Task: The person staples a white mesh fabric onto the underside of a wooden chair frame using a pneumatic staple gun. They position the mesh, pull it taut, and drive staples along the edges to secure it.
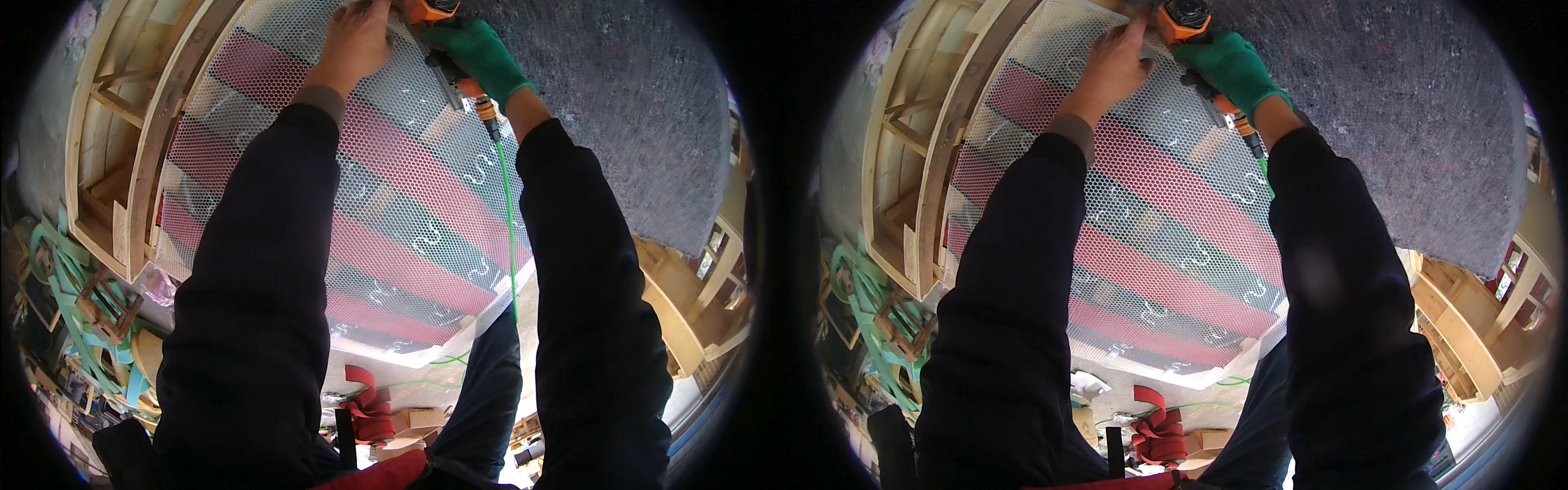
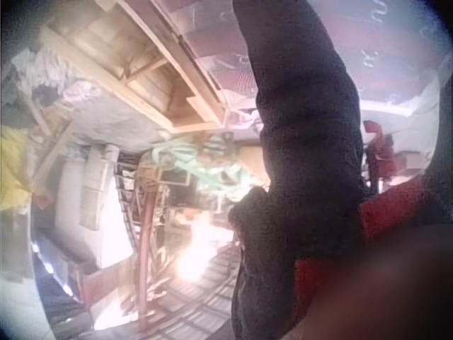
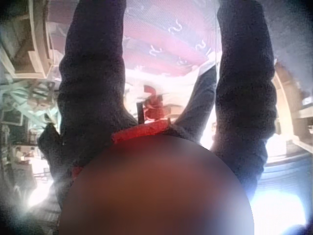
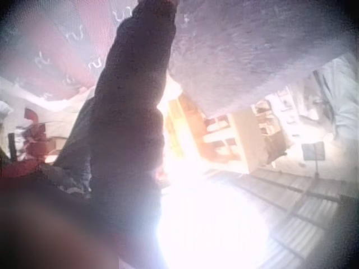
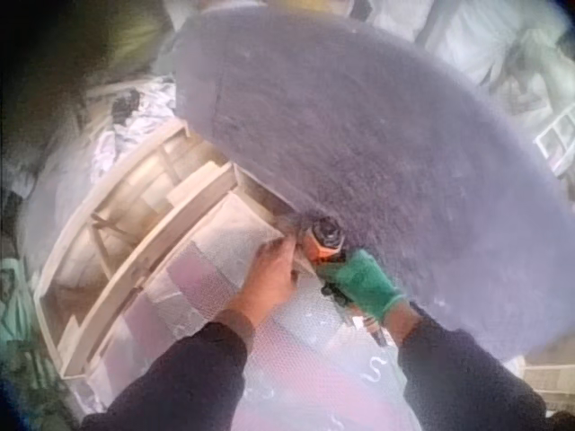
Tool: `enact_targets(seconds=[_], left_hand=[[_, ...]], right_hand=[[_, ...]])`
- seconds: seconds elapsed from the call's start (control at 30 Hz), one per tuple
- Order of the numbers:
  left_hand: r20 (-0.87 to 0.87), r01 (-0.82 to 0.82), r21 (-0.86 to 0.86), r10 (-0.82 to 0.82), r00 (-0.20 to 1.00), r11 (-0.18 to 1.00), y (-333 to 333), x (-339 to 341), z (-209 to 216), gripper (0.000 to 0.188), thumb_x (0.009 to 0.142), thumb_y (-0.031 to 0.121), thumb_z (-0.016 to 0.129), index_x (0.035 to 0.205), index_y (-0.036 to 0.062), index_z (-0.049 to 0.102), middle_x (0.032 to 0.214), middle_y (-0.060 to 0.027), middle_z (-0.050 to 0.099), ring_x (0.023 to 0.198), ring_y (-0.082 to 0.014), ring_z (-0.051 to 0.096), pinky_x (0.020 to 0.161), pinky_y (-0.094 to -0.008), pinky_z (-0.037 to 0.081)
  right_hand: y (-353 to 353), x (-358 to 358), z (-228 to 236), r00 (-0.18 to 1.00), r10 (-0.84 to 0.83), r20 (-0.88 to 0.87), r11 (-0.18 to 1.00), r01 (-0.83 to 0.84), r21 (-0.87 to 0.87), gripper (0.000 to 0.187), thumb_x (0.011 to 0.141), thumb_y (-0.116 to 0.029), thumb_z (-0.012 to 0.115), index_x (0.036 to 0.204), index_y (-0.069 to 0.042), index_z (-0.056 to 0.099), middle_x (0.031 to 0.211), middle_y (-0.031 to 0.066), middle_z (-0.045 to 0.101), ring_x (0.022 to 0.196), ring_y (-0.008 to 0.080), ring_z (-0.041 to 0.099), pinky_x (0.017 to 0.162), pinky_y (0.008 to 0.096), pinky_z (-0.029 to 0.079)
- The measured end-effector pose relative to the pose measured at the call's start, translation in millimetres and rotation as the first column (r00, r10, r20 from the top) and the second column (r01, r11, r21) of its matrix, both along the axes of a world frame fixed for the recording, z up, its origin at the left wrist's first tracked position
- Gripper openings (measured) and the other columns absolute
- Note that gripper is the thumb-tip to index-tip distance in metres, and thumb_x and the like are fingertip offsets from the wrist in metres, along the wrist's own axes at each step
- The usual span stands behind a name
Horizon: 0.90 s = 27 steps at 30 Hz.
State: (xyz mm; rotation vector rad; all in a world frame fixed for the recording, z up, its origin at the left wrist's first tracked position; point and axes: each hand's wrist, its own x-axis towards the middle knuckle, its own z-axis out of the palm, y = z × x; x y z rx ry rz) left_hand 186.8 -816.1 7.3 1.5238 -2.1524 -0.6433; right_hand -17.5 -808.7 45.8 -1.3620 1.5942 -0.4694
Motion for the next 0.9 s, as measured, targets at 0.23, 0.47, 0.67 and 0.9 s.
enact_targets(seconds=[0.23,0.47,0.67,0.9], left_hand=[[-0.385,-0.139,0.121,0.175,0.906,0.983,8,67,17,0.075,0.091,0.019,0.078,0.157,0.0135,0.043,0.147,-0.0112,0.061,0.144,-0.0319,0.048,0.121,-0.0534,0.035],[0.476,-0.339,-0.286,0.440,0.762,0.896,77,276,49,0.078,0.093,0.038,0.075,0.158,0.0125,0.040,0.157,-0.0209,0.043,0.146,-0.0437,0.040,0.116,-0.0624,0.034],[0.548,-0.491,-0.047,0.434,0.715,0.870,116,321,31,0.075,0.098,0.050,0.069,0.159,0.0201,0.038,0.170,-0.0216,0.021,0.153,-0.0504,0.029,0.115,-0.0759,0.024],[0.542,-0.544,0.079,0.422,0.726,0.835,109,315,45,0.067,0.100,0.046,0.069,0.156,0.0245,0.041,0.171,-0.0210,0.018,0.151,-0.0527,0.031,0.108,-0.0813,0.032]], right_hand=[[-16,18,10,0.997,0.074,-0.038,0.997,-0.073,0.015,0.032,0.091,-0.032,0.075,0.109,-0.004,0.076,0.074,0.0060,0.075,0.055,0.0101,0.067,0.053,0.0290,0.055],[-37,34,14,0.995,0.097,-0.035,0.991,-0.093,0.099,0.033,0.092,-0.032,0.076,0.109,-0.004,0.076,0.077,0.0062,0.075,0.059,0.0111,0.069,0.058,0.0292,0.057],[-56,72,15,0.997,0.069,0.041,0.998,-0.069,0.001,0.029,0.091,-0.030,0.076,0.103,-0.004,0.078,0.077,0.0070,0.076,0.058,0.0114,0.068,0.055,0.0291,0.056],[-94,112,5,1.000,0.023,0.006,0.999,-0.023,0.032,0.029,0.090,-0.030,0.077,0.102,-0.004,0.078,0.078,0.0063,0.076,0.060,0.0122,0.068,0.056,0.0294,0.056]])
